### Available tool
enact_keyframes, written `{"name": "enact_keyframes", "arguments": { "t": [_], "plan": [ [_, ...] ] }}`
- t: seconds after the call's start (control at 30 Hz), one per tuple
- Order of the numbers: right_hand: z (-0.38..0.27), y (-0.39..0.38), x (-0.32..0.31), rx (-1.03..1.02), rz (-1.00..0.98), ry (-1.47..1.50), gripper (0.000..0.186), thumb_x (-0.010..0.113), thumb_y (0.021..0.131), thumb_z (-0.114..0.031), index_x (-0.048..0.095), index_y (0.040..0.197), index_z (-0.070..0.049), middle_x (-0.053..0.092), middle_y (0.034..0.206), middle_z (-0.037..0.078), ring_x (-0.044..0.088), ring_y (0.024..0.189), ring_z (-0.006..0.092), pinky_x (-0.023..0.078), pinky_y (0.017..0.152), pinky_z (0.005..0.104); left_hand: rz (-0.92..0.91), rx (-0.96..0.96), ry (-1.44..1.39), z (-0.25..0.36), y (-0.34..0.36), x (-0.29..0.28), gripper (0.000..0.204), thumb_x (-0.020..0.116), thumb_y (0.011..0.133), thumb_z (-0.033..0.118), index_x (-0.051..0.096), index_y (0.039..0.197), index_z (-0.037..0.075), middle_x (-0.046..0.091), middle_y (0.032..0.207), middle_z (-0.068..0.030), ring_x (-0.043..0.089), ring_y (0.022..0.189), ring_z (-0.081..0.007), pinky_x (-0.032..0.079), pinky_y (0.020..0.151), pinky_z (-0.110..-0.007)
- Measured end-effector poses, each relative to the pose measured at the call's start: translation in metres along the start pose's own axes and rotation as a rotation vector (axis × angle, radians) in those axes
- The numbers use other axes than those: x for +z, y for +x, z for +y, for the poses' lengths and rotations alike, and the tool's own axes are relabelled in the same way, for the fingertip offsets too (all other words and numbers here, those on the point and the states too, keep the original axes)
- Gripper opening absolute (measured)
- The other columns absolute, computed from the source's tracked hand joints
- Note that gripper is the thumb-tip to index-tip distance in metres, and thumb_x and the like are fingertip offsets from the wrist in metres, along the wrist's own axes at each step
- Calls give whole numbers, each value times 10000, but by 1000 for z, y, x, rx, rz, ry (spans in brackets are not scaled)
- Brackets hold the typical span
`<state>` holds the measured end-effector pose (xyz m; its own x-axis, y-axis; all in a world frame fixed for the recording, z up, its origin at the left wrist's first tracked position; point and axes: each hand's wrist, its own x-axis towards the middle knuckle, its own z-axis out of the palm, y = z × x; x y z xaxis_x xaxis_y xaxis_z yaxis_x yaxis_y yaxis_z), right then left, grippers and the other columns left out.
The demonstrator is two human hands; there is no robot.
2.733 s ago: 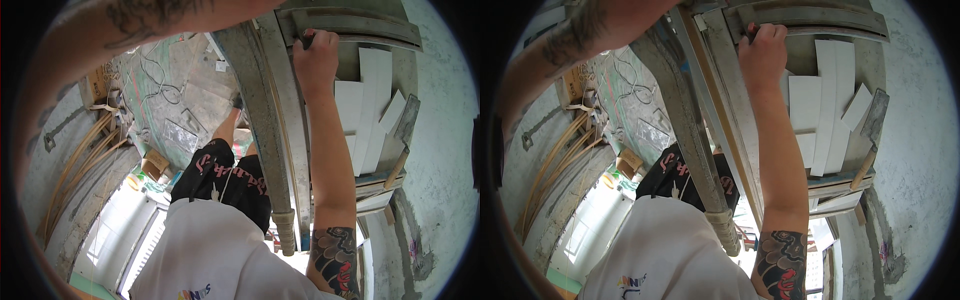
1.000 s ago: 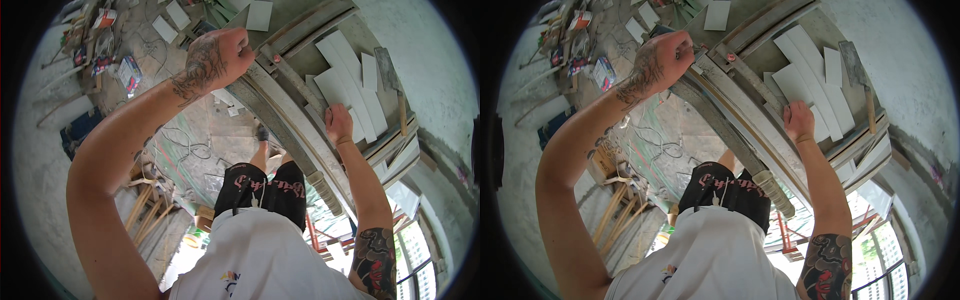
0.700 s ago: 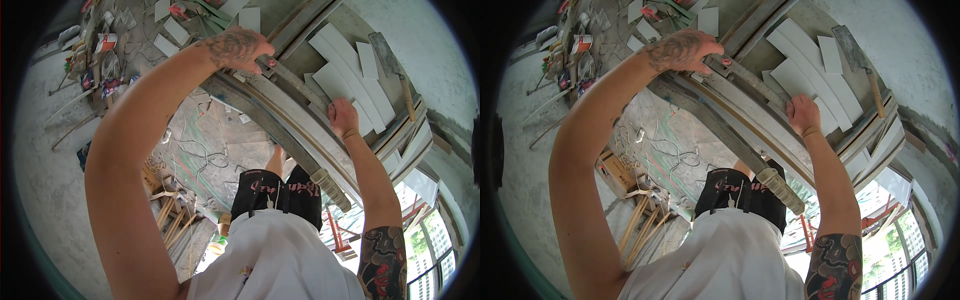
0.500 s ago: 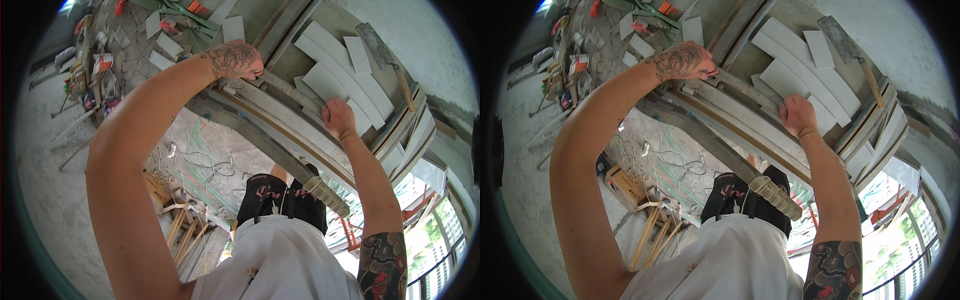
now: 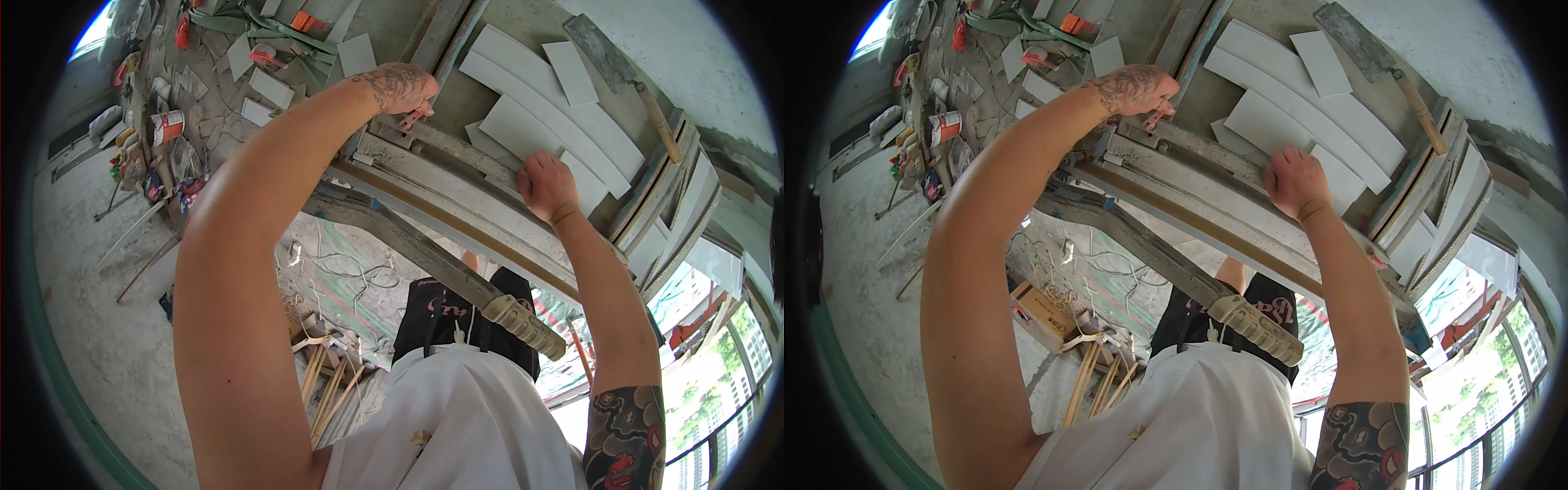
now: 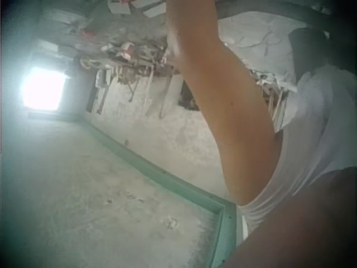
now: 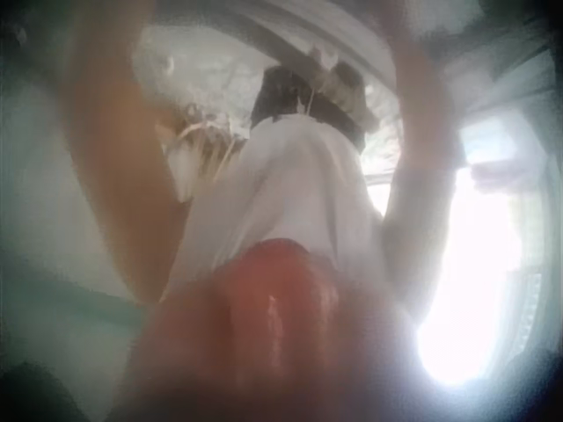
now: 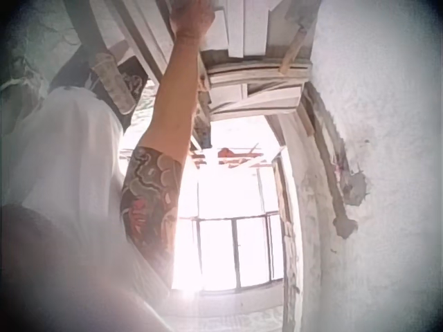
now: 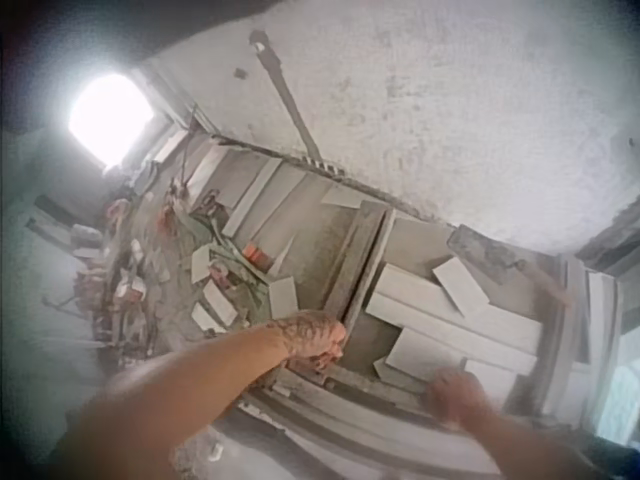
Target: The person cuts tiles with a manual tile cutter, carries a cut tile over to a window sill, and test fits the tile along the ledge by hand.
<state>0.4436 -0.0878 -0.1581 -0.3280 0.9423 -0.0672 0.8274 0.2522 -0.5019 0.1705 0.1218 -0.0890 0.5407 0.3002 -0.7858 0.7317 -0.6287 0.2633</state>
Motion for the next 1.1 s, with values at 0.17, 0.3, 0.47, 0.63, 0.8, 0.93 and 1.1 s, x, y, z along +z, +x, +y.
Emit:
{"name": "enact_keyframes", "arguments": {
  "t": [0.17, 0.3, 0.47, 0.63, 0.8, 0.93, 1.1],
  "plan": [
    [2, 2, 1, 20, -53, -44, 194, 627, 864, -263, 575, 876, -77, 556, 898, 110, 599, 903, 311, 491, 759, 436, -22, 77, -167, -14, 16, 12, 379, 593, 981, 268, 536, 740, -19, 674, 641, -99, 684, 638, -246, 529, 661, -350],
    [-1, 1, 4, 15, -41, -30, 192, 624, 867, -265, 578, 874, -78, 557, 900, 110, 601, 902, 308, 491, 757, 436, -116, 7, -186, -18, 27, 16, 381, 586, 989, 232, 548, 698, -10, 667, 629, -112, 682, 592, -237, 542, 632, -335],
    [-3, -2, 5, 16, -28, -40, 187, 621, 869, -262, 586, 864, -78, 563, 900, 112, 607, 891, 310, 496, 755, 437, -38, -22, 153, -4, 21, 9, 352, 598, 984, 230, 595, 732, -16, 672, 652, -109, 688, 634, -234, 553, 642, -361],
    [-6, 3, 4, -23, 30, -15, 156, 620, 863, -197, 558, 850, -54, 554, 863, 136, 597, 846, 343, 498, 726, 447, 304, 183, 441, -9, -16, 40, 338, 659, 922, 359, 609, 893, 26, 639, 765, -119, 678, 776, -260, 556, 676, -406],
    [3, -3, 5, 16, 2, -48, 185, 618, 874, -256, 590, 853, -74, 576, 894, 117, 617, 877, 322, 505, 745, 446, 284, 146, 601, 12, -32, 37, 326, 615, 950, 363, 635, 1008, 43, 650, 753, -55, 670, 764, -214, 567, 681, -368],
    [0, 0, 4, -5, 10, -35, 169, 625, 867, -224, 579, 857, -62, 571, 887, 128, 611, 861, 333, 506, 736, 445, 237, 125, 884, 2, -24, 52, 287, 642, 917, 344, 637, 1010, 72, 645, 756, -16, 665, 773, -170, 568, 680, -310],
    [2, -3, 3, 9, 22, -35, 161, 635, 858, -200, 570, 858, -53, 564, 885, 140, 602, 854, 346, 503, 736, 447, 302, 121, 731, -1, -22, 58, 213, 648, 868, 272, 601, 945, 78, 623, 746, -46, 650, 756, -224, 549, 695, -348]
  ]
}}
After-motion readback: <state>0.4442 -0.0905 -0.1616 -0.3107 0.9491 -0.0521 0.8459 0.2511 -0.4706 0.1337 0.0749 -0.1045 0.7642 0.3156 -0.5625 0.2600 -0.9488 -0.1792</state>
